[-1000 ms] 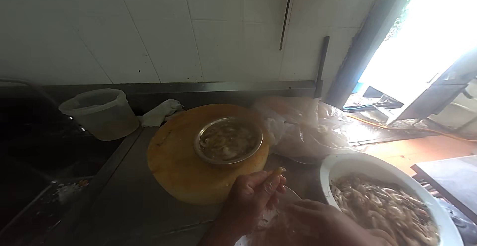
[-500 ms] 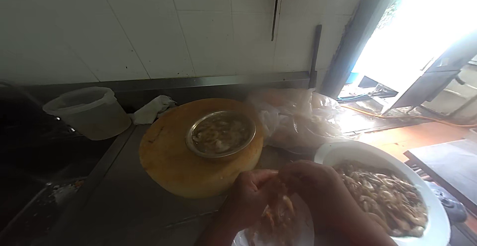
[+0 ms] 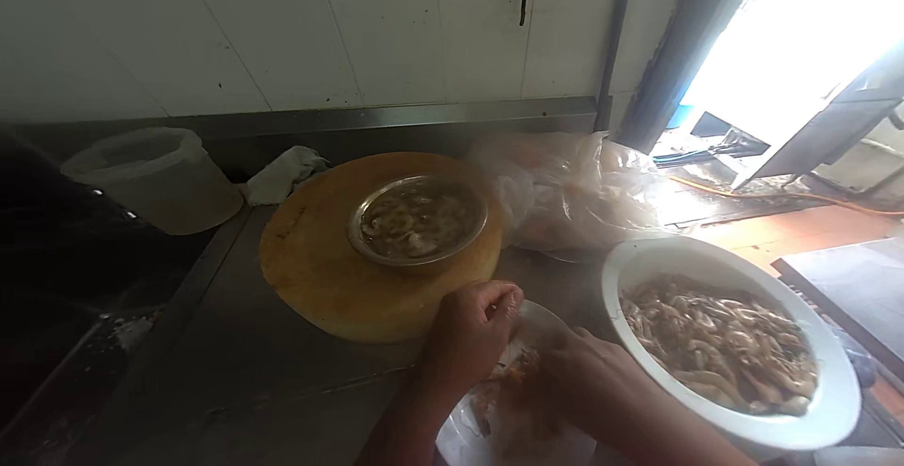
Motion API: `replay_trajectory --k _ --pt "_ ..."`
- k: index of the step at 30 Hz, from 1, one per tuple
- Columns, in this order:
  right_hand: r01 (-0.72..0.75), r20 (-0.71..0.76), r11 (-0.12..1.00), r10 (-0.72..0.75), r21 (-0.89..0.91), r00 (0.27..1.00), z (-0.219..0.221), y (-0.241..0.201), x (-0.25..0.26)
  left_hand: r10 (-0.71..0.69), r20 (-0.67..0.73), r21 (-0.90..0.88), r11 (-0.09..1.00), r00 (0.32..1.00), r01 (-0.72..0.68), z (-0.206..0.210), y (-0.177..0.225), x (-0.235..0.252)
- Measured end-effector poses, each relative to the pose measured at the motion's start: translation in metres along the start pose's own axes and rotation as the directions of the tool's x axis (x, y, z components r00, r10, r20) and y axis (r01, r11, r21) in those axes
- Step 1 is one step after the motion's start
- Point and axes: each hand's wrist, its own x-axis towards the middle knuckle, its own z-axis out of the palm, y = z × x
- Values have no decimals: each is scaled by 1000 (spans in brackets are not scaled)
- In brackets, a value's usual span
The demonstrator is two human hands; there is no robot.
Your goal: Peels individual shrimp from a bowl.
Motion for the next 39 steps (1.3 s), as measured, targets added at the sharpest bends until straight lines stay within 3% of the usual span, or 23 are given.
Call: replay_trajectory --k 4,7,11,17,24,26,28,30,31,33,36,39 --pt "29 -113 1000 -30 -9 993 5 10 0 20 130 -17 1000 991 -18 -3 -1 1" --pt "47 -65 998 -50 -52 997 4 6 -3 26 178 -3 1000 984 -26 0 -3 1" --pt "-24 78 990 35 -137 996 -6 -12 -4 41 132 5 999 990 -42 -2 -1 1" --pt "-28 9 985 29 -168 1000 -9 -3 -5 2 105 -18 1000 995 0 -4 -1 2" --pt "-95 155 966 135 -241 979 -13 -13 -2 18 121 27 999 992 -21 0 -2 2" --pt "-77 81 975 96 -208 992 -11 -5 -2 7 134 28 1000 991 -10 0 -2 2" --pt "-13 -89 995 4 -104 996 -9 9 -7 -14 189 4 1000 982 13 -1 -2 2" --pt "143 -331 990 -134 5 934 -5 26 -9 -31 313 -70 996 949 56 -1 1 1" --pt "198 -382 979 -166 46 909 -7 30 -10 -24 381 -121 990 924 75 -1 3 1" --pt "256 -440 957 -174 134 881 -13 31 -11 38 448 -245 966 893 82 3 4 -2" --pt "281 -531 941 -144 187 835 -21 25 -7 133 410 -433 899 902 64 1 4 -2" --pt "321 -593 927 -148 196 792 -26 19 -5 131 371 -465 883 919 62 1 0 -1"
